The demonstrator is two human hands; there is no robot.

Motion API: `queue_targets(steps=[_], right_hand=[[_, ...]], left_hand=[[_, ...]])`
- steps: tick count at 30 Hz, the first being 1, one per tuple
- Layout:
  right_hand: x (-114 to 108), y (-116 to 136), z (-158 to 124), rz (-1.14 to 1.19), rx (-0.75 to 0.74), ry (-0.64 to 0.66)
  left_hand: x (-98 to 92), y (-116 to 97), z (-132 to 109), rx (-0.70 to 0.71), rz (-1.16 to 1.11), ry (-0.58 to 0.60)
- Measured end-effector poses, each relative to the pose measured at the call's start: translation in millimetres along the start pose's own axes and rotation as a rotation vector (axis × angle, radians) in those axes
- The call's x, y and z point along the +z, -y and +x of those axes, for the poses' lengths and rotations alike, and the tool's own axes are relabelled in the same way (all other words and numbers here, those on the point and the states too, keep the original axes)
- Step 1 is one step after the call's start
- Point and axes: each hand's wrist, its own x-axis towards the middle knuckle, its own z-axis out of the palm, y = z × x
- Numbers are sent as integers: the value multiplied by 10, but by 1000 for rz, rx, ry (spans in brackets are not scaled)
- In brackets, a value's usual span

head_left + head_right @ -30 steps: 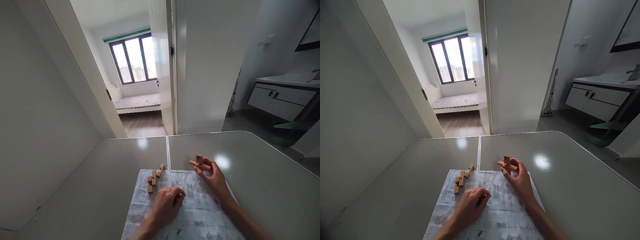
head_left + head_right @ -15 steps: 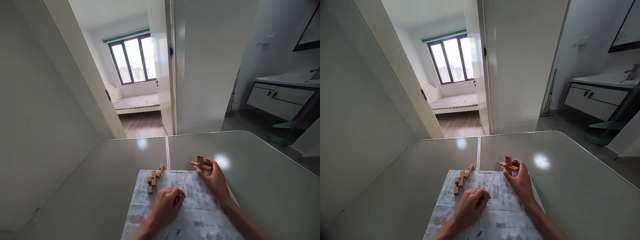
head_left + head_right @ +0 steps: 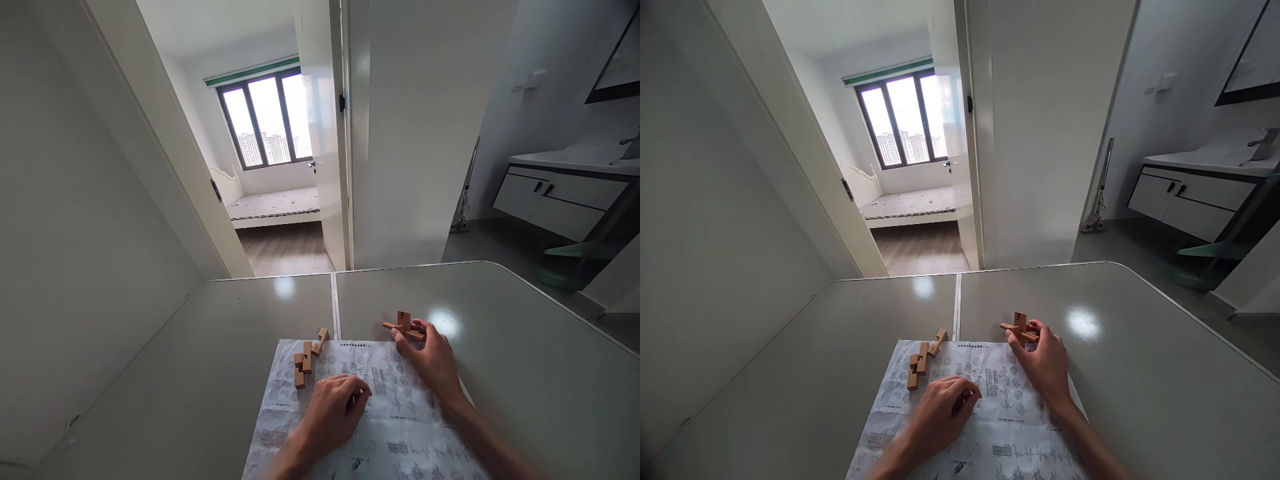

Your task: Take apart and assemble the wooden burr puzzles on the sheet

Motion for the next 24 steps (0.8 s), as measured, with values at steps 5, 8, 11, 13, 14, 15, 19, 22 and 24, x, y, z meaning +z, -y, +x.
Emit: queue_targets(steps=[5,8,11,13,14,15,19,22,24], right_hand=[[-8,4,-3,-79,-19,3],[-6,-3,-2,-99,-34,14],[6,-21,0,-115,-62,12],[17,-38,0,-122,-84,13],[23,-47,0,-123,-96,14],[28,-55,0,-121,-108,12],[31,-49,1,-94,-139,-37],[-5,35,-17,-76,-204,-112],[-49,129,-56,-63,-299,-166]], left_hand=[[5,0,-7,-12,0,1],[7,-2,-9,-14,-7,11],[2,-5,-7,-13,-9,12],[-4,-5,-4,-11,-5,11],[-7,-5,-4,-10,-3,11],[-9,-4,-4,-8,-1,11],[1,-5,-7,-6,-12,-1],[16,-15,-7,-1,7,-53],[12,-28,-2,17,45,-109]])
